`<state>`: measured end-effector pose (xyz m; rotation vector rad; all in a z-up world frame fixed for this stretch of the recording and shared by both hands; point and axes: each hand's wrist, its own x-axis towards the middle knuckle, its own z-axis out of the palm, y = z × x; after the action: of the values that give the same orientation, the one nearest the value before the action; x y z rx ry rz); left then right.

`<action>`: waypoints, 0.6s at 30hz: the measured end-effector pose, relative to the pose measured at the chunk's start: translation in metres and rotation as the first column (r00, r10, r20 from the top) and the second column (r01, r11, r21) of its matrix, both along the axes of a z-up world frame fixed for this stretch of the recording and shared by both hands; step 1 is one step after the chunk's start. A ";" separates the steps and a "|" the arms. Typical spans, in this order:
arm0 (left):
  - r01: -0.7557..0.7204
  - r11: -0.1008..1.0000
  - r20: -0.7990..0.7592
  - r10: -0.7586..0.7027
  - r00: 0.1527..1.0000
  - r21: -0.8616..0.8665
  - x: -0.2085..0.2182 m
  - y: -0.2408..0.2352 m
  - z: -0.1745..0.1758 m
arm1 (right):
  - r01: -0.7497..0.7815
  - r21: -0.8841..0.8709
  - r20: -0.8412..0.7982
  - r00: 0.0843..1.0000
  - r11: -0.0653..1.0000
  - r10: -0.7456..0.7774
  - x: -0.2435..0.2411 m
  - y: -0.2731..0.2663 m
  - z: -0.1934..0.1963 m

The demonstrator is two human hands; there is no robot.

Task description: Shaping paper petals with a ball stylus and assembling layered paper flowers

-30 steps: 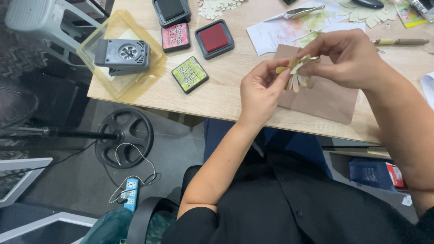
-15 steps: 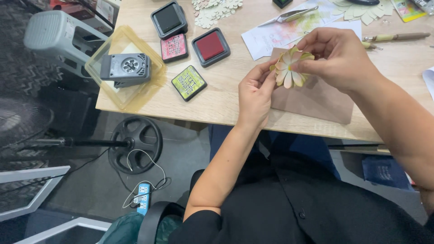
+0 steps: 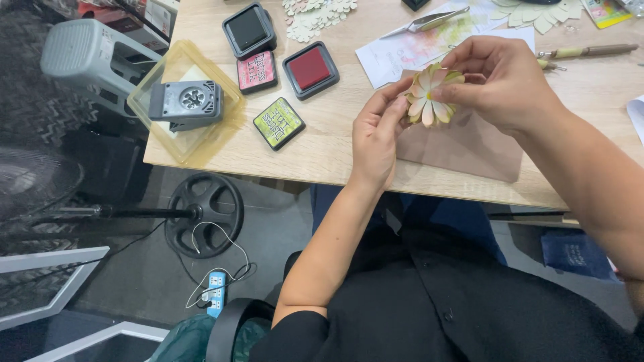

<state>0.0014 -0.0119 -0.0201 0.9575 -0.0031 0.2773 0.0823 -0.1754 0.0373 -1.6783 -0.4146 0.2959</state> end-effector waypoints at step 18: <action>0.151 0.967 -0.078 -0.170 0.982 -0.207 0.005 0.018 0.001 | -0.050 0.087 -0.058 0.997 0.995 0.055 -0.002 -0.001 0.005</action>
<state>0.0062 0.0061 -0.0186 0.7644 0.0342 0.0792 0.0805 -0.1769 0.0426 -1.5723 -0.4208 0.3620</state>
